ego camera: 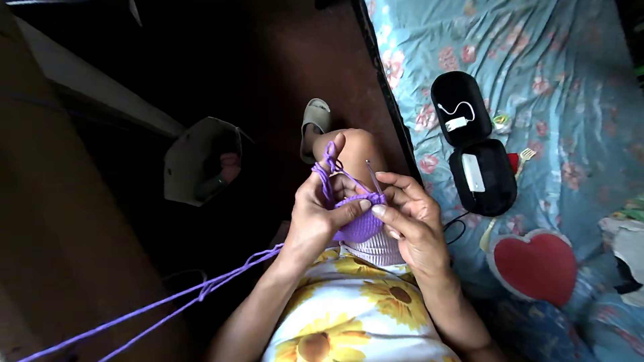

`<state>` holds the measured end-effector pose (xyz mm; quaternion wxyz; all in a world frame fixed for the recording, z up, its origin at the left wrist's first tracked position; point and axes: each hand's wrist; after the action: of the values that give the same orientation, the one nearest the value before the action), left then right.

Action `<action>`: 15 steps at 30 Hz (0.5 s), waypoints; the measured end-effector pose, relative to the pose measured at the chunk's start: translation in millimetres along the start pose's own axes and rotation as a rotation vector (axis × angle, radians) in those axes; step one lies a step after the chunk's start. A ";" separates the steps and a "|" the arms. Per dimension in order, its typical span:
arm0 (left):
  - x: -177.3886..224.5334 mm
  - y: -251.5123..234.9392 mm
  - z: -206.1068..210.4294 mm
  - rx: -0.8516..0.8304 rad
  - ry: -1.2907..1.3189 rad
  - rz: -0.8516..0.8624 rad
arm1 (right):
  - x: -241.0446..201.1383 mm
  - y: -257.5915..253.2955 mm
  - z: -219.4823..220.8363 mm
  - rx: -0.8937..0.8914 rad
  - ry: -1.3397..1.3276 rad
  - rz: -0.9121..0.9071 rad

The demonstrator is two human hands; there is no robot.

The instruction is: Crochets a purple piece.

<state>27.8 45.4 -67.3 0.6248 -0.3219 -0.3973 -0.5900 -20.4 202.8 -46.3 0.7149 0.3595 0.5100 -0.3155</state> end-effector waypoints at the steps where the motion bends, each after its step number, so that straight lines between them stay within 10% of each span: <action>1: -0.5 -0.3 0.5 0.023 0.016 -0.008 | 0.6 0.0 -0.9 -0.011 0.009 -0.002; 15: 0.6 -3.3 -0.7 0.108 0.190 -0.048 | 18.8 9.5 -39.7 -0.023 0.500 -0.325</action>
<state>24.6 44.2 -67.4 0.6619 -0.2208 -0.3753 -0.6102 -27.3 239.6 -71.3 0.5113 0.3314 0.7248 -0.3216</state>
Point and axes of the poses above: each hand's wrist, its own y-axis away from the middle knuckle, its own z-axis out of the palm, x = y × z, and after that the axes turned 9 degrees about -x, right-handed
